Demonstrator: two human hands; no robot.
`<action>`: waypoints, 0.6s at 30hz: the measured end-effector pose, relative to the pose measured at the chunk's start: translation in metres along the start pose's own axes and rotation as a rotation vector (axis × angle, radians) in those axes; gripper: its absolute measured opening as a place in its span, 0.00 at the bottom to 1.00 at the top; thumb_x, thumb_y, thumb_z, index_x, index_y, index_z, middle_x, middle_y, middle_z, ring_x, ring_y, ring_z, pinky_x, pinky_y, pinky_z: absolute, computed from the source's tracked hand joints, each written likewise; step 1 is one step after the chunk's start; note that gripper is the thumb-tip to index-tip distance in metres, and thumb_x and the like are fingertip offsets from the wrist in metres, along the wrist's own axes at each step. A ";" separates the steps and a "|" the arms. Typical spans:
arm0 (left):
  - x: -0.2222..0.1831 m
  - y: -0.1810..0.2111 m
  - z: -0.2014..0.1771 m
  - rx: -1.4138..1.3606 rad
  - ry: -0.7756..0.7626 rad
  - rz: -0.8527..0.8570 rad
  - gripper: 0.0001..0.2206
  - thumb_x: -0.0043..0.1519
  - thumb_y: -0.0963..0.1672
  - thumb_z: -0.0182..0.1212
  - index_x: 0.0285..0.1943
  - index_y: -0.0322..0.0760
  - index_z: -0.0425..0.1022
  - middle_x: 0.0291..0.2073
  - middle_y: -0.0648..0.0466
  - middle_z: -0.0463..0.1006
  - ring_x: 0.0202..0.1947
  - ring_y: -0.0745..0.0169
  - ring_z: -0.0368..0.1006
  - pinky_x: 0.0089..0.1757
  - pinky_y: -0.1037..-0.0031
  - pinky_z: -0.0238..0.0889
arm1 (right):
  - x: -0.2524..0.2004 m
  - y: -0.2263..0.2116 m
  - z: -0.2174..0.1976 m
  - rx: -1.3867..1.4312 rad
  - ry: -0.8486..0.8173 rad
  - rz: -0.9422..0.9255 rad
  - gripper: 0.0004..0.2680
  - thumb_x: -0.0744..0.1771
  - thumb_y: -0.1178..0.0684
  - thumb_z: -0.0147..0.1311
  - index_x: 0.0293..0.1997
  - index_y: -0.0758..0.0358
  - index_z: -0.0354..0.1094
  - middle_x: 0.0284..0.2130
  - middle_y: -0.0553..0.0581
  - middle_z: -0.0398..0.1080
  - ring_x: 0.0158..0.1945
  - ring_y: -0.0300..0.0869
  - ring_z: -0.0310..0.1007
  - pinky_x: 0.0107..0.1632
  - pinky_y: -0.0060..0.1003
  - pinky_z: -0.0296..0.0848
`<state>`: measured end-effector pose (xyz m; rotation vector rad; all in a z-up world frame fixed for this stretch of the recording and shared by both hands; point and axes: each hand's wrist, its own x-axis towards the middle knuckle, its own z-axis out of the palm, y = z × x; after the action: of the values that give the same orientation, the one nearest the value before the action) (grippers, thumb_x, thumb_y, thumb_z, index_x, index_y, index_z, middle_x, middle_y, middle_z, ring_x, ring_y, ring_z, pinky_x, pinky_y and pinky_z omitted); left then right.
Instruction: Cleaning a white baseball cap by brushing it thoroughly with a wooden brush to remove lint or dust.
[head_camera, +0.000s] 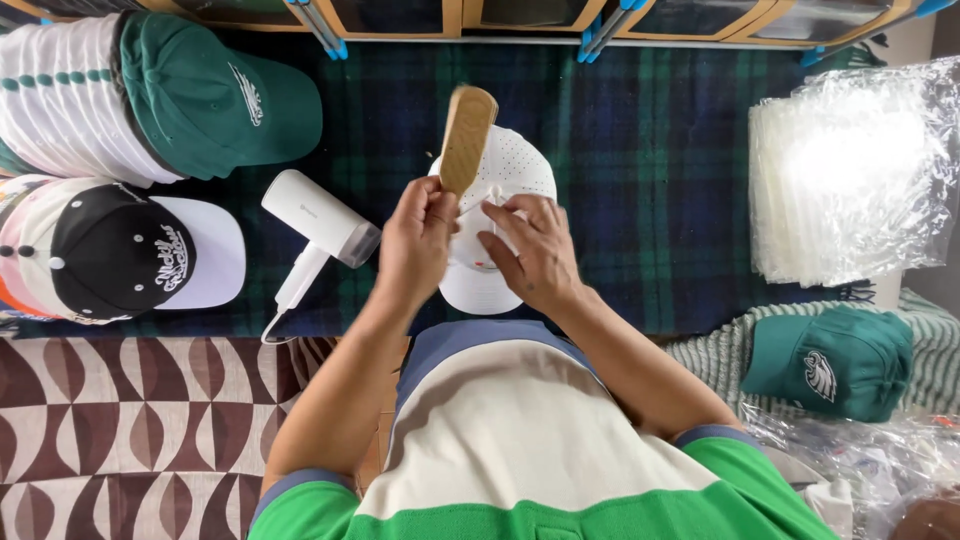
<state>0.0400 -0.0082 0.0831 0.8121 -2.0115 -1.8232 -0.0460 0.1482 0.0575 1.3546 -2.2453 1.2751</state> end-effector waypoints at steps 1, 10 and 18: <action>0.003 0.004 -0.009 0.001 0.004 0.002 0.07 0.71 0.43 0.56 0.55 0.39 0.73 0.32 0.53 0.78 0.31 0.65 0.75 0.34 0.73 0.73 | -0.002 0.007 0.000 0.003 0.000 -0.004 0.11 0.67 0.52 0.62 0.55 0.61 0.75 0.42 0.57 0.67 0.48 0.54 0.72 0.47 0.45 0.68; 0.097 -0.043 -0.052 0.782 -0.193 0.200 0.15 0.70 0.54 0.54 0.45 0.44 0.75 0.28 0.48 0.79 0.32 0.36 0.77 0.32 0.48 0.70 | -0.022 0.030 0.019 -0.099 0.101 -0.050 0.05 0.68 0.54 0.58 0.43 0.61 0.77 0.43 0.55 0.68 0.57 0.55 0.68 0.56 0.46 0.60; 0.129 -0.016 -0.048 0.793 -0.304 -0.101 0.21 0.66 0.55 0.59 0.56 0.38 0.75 0.40 0.39 0.80 0.45 0.31 0.77 0.43 0.47 0.71 | -0.026 0.032 0.022 -0.101 0.122 -0.064 0.07 0.69 0.54 0.55 0.49 0.61 0.76 0.44 0.54 0.64 0.60 0.55 0.65 0.61 0.49 0.56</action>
<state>-0.0312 -0.1233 0.0555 0.8661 -3.0031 -1.2059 -0.0526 0.1535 0.0118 1.2665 -2.1361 1.1742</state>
